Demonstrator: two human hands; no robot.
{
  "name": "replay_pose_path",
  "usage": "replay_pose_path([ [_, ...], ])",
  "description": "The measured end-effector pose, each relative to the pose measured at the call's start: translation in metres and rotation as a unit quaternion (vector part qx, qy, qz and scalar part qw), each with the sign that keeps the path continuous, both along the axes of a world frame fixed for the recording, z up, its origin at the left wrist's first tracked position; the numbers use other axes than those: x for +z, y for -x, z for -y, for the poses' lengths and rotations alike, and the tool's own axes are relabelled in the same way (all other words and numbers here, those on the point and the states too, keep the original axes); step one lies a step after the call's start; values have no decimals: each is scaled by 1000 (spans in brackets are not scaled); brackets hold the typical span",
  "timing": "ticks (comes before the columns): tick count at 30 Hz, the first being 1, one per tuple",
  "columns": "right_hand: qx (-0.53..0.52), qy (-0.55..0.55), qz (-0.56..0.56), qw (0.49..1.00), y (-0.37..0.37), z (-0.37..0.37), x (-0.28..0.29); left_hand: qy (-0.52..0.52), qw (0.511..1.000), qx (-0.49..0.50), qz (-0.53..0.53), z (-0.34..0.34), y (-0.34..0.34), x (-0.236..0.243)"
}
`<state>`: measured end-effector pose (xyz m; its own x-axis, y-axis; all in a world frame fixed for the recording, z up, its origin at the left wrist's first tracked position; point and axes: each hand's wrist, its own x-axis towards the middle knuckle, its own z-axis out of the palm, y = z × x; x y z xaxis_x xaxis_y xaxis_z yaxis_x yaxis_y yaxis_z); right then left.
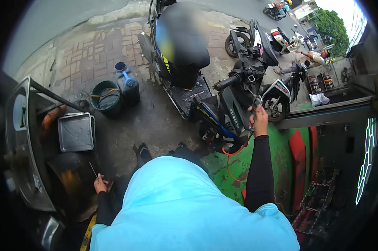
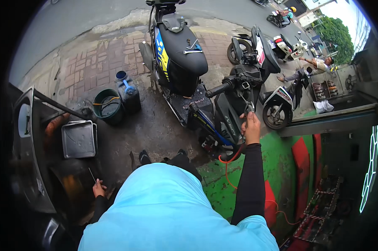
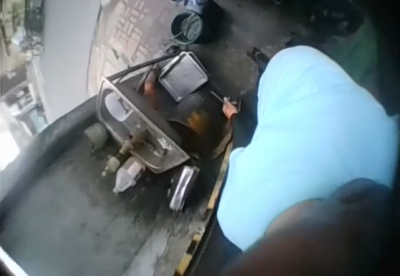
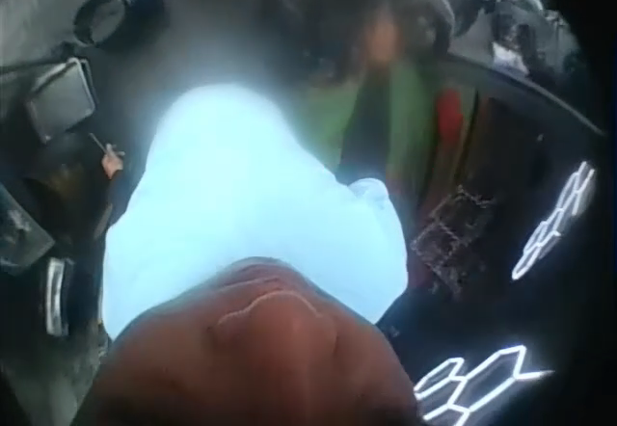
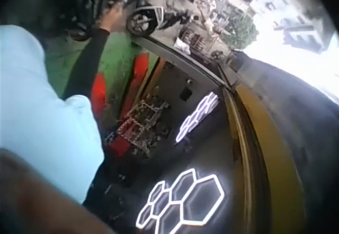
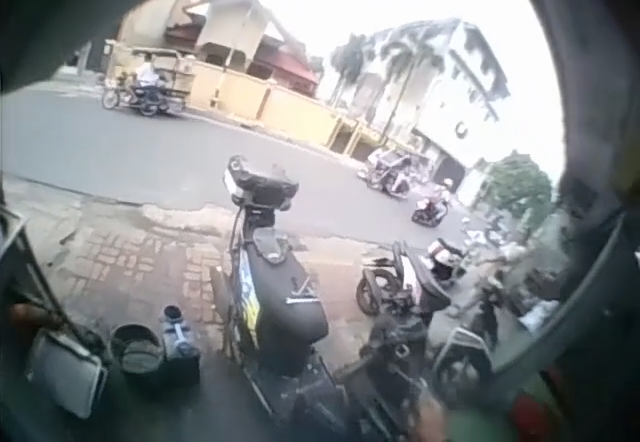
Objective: Cleaning a component with a rag and checking motorcycle handlebar controls in a repair shop.
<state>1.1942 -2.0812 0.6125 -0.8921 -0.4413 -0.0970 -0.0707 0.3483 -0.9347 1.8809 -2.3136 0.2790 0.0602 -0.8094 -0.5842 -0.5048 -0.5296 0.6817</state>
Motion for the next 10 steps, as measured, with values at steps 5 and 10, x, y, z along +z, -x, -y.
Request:
replay_pose_path([
  [5,-6,67,75,995,35,-44,12,-12,998,-54,34,56,32,36],
  [10,22,66,142,987,96,-76,15,17,993,-97,59,90,87,69],
])
